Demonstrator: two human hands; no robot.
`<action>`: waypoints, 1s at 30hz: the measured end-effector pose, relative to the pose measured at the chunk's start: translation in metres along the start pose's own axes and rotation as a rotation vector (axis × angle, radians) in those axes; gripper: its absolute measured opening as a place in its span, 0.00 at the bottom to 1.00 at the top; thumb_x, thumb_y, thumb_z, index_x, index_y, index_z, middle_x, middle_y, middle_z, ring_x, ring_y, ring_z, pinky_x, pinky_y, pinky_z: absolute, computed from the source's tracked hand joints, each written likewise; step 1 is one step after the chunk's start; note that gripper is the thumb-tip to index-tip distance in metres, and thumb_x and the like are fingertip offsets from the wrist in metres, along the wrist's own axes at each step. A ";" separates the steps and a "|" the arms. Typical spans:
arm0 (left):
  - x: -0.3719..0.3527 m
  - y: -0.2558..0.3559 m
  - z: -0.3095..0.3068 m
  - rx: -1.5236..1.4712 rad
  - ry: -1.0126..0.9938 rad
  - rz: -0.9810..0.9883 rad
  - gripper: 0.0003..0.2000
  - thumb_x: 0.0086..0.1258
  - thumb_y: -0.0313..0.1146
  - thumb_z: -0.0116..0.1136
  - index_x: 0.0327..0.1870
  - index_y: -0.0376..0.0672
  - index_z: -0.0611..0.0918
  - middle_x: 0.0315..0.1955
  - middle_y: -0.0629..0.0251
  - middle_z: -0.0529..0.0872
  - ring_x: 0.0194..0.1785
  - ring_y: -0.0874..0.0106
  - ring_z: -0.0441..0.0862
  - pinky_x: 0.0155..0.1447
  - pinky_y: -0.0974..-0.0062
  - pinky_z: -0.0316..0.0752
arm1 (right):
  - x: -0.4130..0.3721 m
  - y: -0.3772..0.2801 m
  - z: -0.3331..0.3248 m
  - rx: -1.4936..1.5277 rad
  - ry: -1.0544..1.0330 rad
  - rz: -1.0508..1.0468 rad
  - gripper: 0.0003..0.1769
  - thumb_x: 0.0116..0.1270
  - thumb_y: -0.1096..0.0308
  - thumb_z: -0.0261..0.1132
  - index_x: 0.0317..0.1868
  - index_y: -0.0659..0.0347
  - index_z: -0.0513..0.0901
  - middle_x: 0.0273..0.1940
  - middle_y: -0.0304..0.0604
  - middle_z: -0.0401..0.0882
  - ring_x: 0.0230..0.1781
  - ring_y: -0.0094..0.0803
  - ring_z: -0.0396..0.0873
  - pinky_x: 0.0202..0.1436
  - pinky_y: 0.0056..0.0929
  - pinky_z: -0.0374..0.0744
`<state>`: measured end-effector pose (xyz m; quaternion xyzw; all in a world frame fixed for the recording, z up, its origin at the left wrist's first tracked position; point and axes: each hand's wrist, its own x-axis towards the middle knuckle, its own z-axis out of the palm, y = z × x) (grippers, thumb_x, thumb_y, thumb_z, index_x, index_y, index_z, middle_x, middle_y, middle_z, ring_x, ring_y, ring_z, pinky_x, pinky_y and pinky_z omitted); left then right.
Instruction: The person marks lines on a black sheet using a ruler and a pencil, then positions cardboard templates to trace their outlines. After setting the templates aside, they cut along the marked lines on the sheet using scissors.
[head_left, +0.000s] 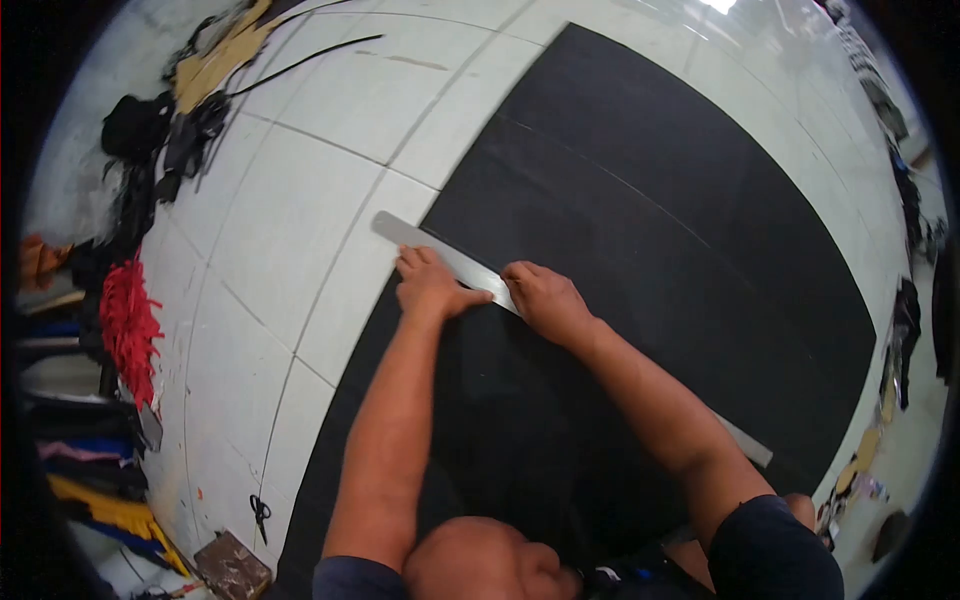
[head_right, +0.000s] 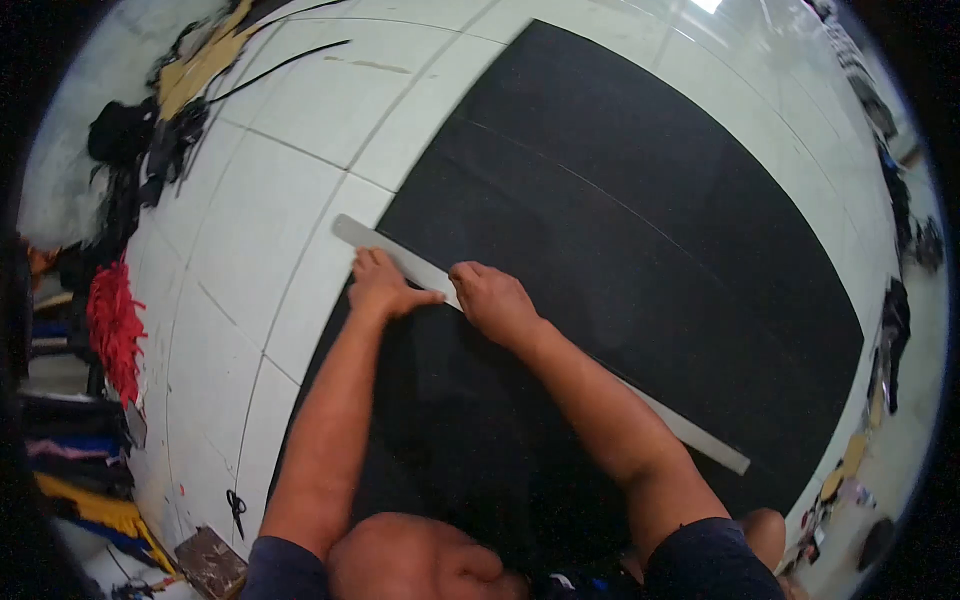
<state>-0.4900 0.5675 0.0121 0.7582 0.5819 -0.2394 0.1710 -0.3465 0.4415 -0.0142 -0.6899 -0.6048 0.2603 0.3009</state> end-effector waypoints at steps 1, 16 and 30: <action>0.002 0.000 0.002 0.036 0.000 0.009 0.72 0.41 0.71 0.77 0.79 0.28 0.51 0.80 0.40 0.50 0.84 0.49 0.48 0.76 0.56 0.67 | -0.025 0.005 -0.006 -0.006 0.033 0.039 0.11 0.75 0.67 0.58 0.53 0.57 0.80 0.49 0.49 0.84 0.49 0.53 0.83 0.53 0.49 0.81; 0.051 -0.015 0.026 0.051 0.090 0.126 0.66 0.42 0.70 0.77 0.71 0.20 0.62 0.70 0.33 0.65 0.74 0.43 0.66 0.75 0.52 0.66 | -0.397 0.101 -0.145 0.078 0.474 1.044 0.18 0.78 0.56 0.58 0.55 0.60 0.82 0.50 0.52 0.87 0.52 0.48 0.85 0.57 0.42 0.80; 0.079 -0.028 0.030 0.069 0.056 0.150 0.67 0.41 0.72 0.77 0.70 0.19 0.63 0.70 0.31 0.65 0.73 0.43 0.66 0.75 0.54 0.66 | -0.497 0.148 -0.182 -0.338 0.598 1.289 0.17 0.76 0.58 0.54 0.53 0.59 0.82 0.52 0.55 0.85 0.55 0.57 0.82 0.58 0.50 0.79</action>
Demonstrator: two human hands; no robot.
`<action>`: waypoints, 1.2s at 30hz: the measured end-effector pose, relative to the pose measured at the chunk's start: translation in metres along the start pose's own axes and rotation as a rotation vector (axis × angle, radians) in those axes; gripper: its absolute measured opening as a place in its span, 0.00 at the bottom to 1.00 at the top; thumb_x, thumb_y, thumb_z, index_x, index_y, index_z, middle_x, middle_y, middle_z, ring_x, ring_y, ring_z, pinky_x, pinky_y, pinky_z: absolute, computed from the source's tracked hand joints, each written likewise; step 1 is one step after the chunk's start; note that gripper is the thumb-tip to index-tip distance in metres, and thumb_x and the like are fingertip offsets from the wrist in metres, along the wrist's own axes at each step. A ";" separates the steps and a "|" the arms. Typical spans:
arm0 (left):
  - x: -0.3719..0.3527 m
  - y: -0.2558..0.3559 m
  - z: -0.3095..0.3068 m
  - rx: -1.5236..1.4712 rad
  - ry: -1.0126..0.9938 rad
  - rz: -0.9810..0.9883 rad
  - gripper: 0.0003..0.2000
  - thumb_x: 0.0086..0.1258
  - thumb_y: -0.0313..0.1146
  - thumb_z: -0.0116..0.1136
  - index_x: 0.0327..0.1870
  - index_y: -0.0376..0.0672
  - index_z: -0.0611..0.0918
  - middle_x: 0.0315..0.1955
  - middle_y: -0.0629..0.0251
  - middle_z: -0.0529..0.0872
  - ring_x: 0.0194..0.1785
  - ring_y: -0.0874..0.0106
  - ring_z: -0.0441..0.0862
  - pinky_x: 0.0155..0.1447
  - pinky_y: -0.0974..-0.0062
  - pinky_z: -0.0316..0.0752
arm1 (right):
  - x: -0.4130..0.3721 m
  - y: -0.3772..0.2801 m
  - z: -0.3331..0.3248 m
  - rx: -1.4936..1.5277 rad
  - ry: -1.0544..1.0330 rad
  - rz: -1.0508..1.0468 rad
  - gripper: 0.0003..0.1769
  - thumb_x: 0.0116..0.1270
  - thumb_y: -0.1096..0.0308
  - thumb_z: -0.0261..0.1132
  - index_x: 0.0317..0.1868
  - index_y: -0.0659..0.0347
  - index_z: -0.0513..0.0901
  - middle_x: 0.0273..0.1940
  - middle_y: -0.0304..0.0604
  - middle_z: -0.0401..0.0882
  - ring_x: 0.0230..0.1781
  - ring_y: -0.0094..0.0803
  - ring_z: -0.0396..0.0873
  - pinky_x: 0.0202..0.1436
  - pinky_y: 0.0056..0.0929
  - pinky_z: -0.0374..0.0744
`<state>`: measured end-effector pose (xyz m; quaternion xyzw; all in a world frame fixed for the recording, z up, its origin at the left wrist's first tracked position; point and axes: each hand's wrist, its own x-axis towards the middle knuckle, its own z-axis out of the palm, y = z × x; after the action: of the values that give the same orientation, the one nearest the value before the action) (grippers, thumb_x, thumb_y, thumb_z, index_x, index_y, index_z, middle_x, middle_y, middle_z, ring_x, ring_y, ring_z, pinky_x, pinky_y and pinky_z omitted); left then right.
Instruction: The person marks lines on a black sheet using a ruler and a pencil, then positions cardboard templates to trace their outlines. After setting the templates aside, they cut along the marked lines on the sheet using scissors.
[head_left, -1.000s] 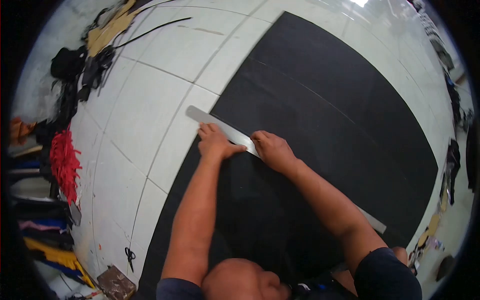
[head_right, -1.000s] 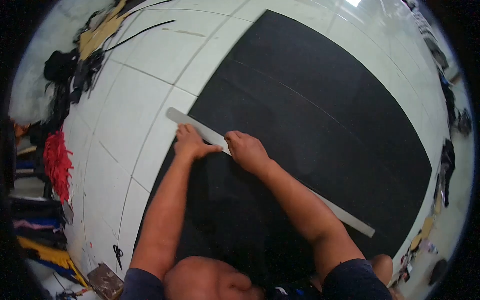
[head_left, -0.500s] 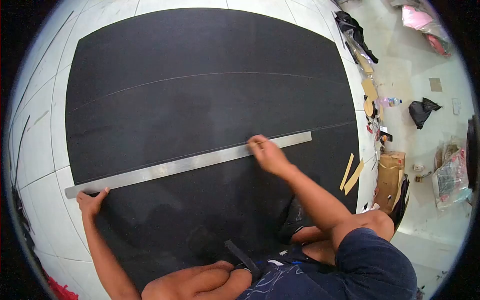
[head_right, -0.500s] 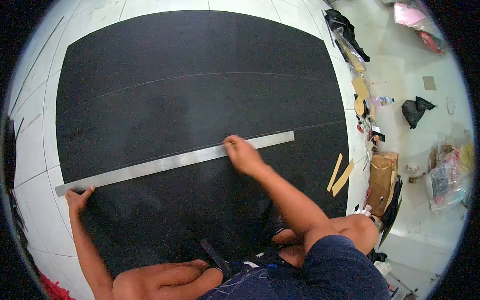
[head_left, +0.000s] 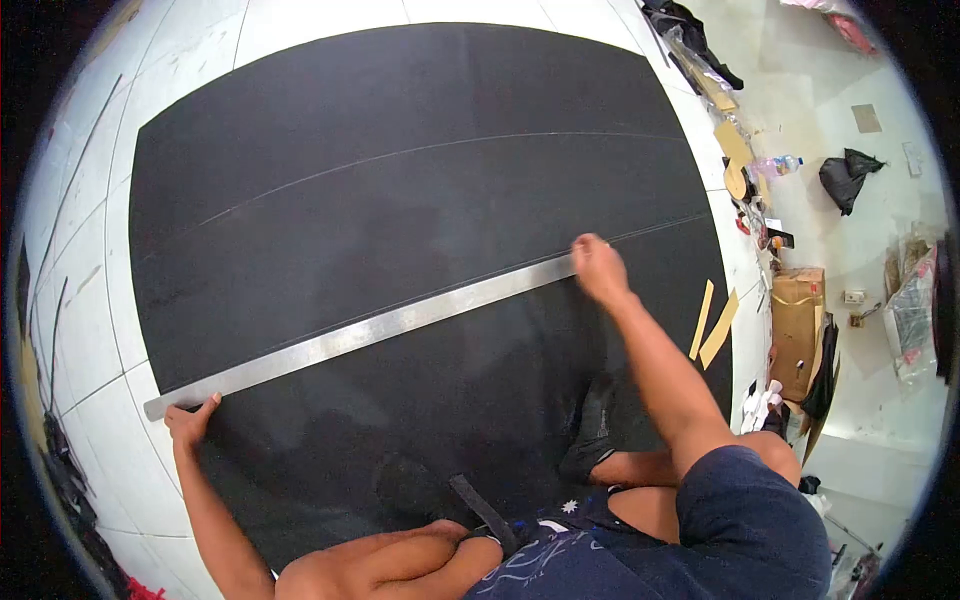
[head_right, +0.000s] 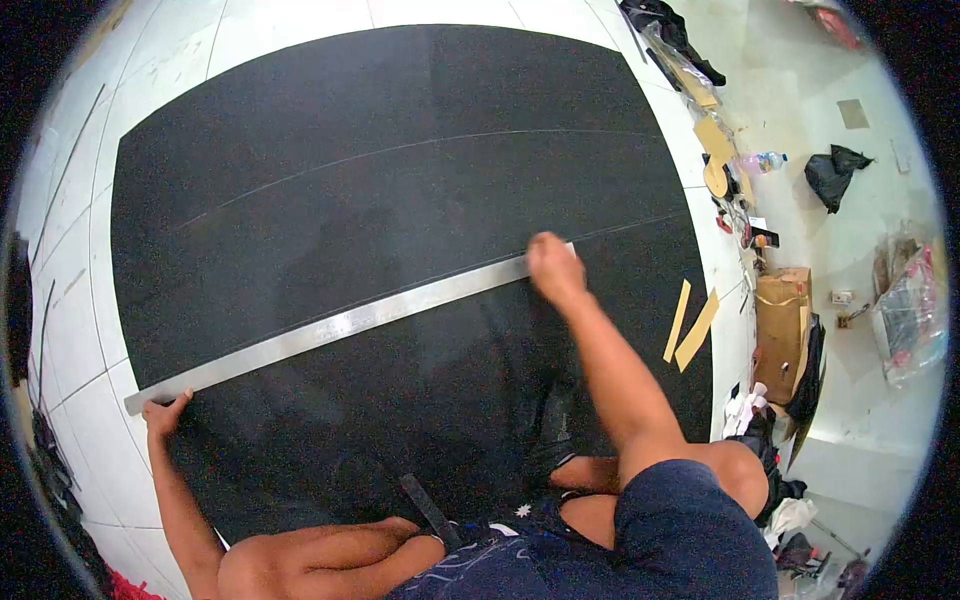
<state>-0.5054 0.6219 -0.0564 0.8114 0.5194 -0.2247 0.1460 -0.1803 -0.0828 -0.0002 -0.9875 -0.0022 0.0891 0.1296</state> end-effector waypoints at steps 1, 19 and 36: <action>0.000 -0.001 0.002 -0.015 0.035 0.003 0.65 0.41 0.71 0.78 0.68 0.18 0.65 0.68 0.31 0.67 0.73 0.43 0.67 0.75 0.54 0.66 | -0.015 -0.034 0.003 0.068 -0.090 0.001 0.17 0.76 0.58 0.54 0.54 0.58 0.82 0.55 0.56 0.83 0.57 0.56 0.81 0.59 0.52 0.79; -0.121 0.065 0.074 0.151 0.359 0.728 0.34 0.75 0.40 0.62 0.77 0.35 0.63 0.79 0.40 0.54 0.80 0.43 0.56 0.81 0.53 0.54 | -0.048 0.293 -0.249 -0.384 -0.045 0.245 0.17 0.68 0.61 0.55 0.44 0.66 0.83 0.43 0.65 0.85 0.46 0.61 0.83 0.52 0.56 0.80; -0.199 0.104 0.040 0.307 -0.172 0.774 0.45 0.59 0.53 0.78 0.71 0.34 0.68 0.64 0.37 0.75 0.64 0.40 0.73 0.69 0.50 0.69 | -0.136 0.386 -0.085 0.092 0.138 1.294 0.67 0.51 0.22 0.70 0.81 0.56 0.58 0.79 0.60 0.56 0.78 0.55 0.61 0.75 0.51 0.70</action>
<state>-0.4905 0.4048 0.0126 0.9372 0.1228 -0.2949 0.1397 -0.3066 -0.4809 0.0057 -0.7863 0.6050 0.0854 0.0919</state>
